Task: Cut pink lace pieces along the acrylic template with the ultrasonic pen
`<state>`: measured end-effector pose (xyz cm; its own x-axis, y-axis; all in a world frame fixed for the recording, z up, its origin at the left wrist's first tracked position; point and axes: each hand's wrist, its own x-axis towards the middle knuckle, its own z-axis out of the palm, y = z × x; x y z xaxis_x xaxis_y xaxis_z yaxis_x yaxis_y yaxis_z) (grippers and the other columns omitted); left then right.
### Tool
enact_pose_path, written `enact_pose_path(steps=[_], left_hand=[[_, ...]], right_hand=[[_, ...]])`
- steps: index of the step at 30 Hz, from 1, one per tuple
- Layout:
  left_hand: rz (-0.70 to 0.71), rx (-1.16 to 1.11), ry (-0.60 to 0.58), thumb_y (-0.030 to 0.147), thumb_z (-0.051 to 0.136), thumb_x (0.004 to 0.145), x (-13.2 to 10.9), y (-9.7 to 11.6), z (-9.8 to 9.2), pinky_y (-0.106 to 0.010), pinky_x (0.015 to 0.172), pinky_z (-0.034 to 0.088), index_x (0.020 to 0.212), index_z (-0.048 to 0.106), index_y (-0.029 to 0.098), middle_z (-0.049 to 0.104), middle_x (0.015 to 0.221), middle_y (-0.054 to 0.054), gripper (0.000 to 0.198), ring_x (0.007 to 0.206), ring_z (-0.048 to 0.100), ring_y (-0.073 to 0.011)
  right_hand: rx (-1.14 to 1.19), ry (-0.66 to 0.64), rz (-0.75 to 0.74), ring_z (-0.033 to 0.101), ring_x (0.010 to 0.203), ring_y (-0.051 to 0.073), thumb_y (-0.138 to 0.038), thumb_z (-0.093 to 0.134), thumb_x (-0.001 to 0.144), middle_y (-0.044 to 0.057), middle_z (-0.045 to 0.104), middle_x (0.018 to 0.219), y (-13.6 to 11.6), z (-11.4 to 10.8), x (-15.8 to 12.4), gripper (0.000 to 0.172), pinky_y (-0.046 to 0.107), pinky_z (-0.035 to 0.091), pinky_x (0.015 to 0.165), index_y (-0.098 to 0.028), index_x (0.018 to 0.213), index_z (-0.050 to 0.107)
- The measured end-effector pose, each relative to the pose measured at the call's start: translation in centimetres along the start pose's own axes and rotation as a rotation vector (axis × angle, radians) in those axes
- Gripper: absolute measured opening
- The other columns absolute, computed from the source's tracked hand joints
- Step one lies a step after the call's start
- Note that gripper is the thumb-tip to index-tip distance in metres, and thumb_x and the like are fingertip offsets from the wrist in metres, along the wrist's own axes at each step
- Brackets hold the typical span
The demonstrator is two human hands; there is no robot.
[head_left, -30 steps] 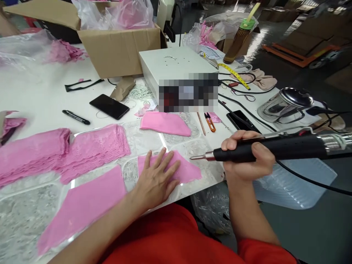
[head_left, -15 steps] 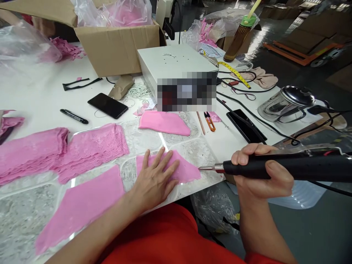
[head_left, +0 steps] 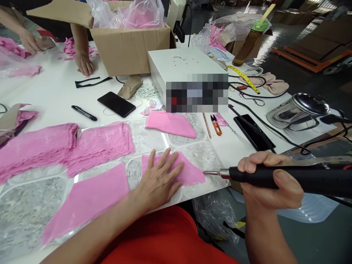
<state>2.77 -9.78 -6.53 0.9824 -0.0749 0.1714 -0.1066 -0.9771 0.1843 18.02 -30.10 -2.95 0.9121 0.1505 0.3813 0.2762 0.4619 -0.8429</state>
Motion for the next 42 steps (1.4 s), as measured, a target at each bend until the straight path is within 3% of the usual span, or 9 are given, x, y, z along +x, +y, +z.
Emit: enact_pose_path(steps=[10, 34, 42], left_hand=[[-0.011, 0.015, 0.004, 0.043, 0.055, 0.096, -0.1, 0.1, 0.0, -0.069, 0.115, 0.020, 0.137, 0.057, 0.021, 0.050, 0.148, -0.012, 0.046, 0.142, 0.036, -0.0391], [-0.008, 0.004, -0.013, 0.045, 0.051, 0.098, 0.0, 0.1, -0.2, -0.067, 0.117, 0.016, 0.136, 0.056, 0.021, 0.048, 0.150, -0.011, 0.046, 0.143, 0.034, -0.0377], [-0.005, 0.025, -0.018, 0.046, 0.051, 0.097, 0.0, 0.2, -0.2, -0.065, 0.119, 0.013, 0.136, 0.056, 0.021, 0.048, 0.149, -0.011, 0.046, 0.144, 0.034, -0.0364]], right_hand=[[0.027, 0.036, 0.000, 0.050, 0.044, 0.010, -0.027, 0.060, 0.061, -0.001, 0.060, 0.064, 0.1, 1.4, 0.2, 0.014, 0.027, 0.045, 0.040, -0.019, 0.071, 0.064], [0.029, -0.047, -0.037, 0.051, 0.048, 0.011, -0.031, 0.066, 0.066, 0.000, 0.058, 0.068, 1.5, 3.1, 0.0, 0.014, 0.028, 0.047, 0.043, -0.019, 0.073, 0.062], [0.030, -0.003, -0.028, 0.050, 0.046, 0.011, -0.028, 0.060, 0.062, -0.001, 0.059, 0.066, 1.6, 3.9, 0.4, 0.014, 0.028, 0.046, 0.042, -0.020, 0.072, 0.063]])
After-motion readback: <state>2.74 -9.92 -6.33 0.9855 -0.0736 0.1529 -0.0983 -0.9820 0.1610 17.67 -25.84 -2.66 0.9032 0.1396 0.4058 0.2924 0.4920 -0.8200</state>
